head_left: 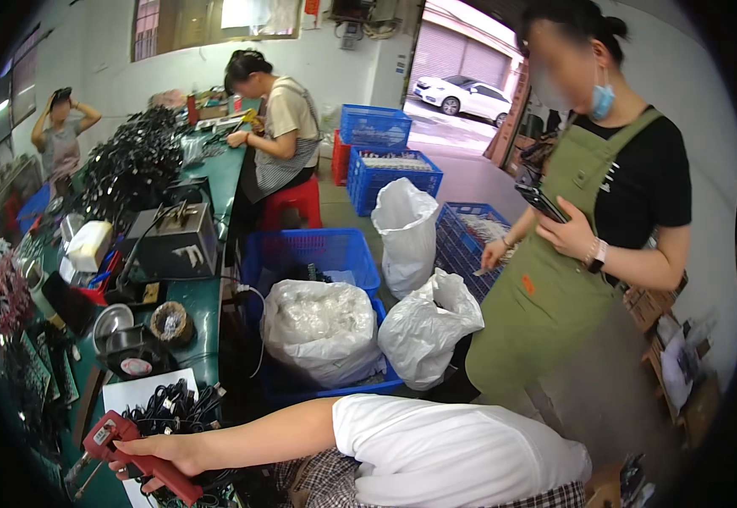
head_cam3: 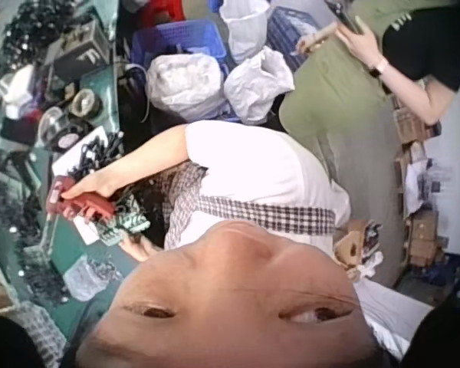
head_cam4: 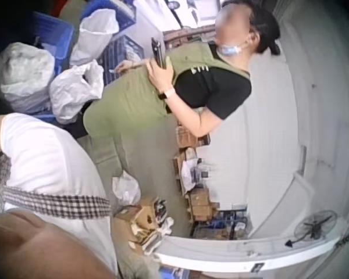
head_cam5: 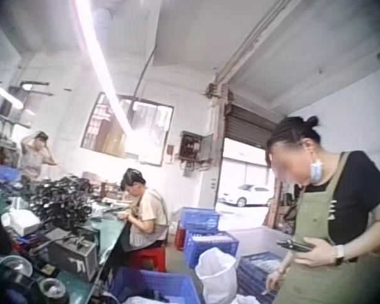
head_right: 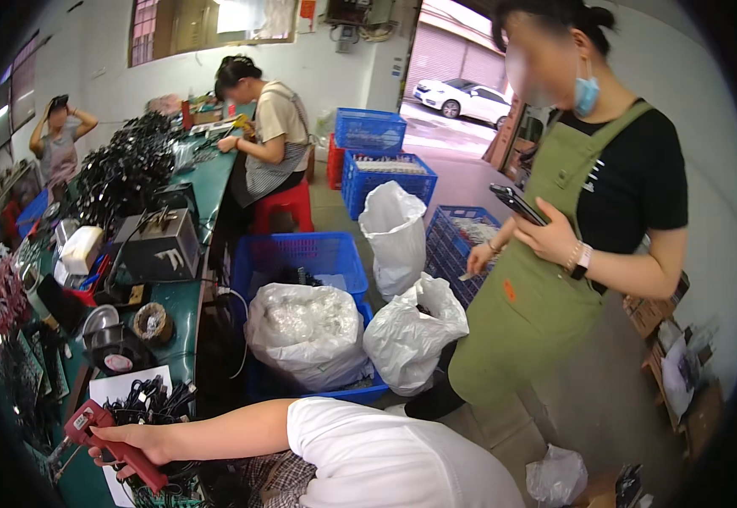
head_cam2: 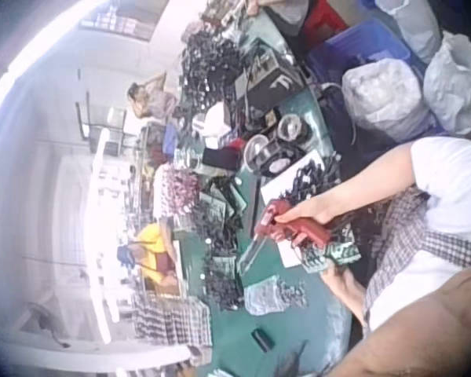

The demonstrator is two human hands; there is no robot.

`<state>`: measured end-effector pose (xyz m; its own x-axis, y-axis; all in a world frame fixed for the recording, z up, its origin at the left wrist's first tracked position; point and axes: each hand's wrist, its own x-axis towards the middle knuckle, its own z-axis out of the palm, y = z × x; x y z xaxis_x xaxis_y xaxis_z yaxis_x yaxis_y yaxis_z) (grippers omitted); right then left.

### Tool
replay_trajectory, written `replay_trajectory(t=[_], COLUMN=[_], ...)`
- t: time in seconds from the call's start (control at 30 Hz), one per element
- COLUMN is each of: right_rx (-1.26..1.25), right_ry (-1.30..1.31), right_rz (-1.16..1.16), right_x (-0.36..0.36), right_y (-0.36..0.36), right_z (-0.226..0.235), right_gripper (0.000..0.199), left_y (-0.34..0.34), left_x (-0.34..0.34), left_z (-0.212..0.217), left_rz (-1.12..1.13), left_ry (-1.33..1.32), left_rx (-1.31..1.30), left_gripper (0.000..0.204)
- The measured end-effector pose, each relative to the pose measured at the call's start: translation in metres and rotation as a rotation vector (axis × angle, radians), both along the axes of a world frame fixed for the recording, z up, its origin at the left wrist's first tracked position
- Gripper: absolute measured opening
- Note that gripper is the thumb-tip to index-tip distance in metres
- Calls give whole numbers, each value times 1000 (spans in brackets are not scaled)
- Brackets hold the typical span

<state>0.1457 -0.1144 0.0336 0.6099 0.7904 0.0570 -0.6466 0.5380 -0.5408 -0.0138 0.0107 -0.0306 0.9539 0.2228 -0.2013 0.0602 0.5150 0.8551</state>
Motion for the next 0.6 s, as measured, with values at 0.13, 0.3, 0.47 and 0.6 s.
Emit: replay_trajectory(t=[0.13,0.3,0.47,0.6], right_rx=[188,46,62,95], right_ry=[6,-117,-100,-112], right_rz=[34,-82,-117,-78], right_x=[13,9,11,13], right_y=[0,8,7,15], right_z=[-14,-11,-11,-16], right_gripper=[46,33,32,34], left_y=[-9,15,18,17], left_x=[7,13,9,5], left_z=[-8,1,13,17], left_rz=[88,109,119,133], left_ry=[-270,321,309,294], left_rx=[118,589,571,523], left_gripper=[41,25,26,28])
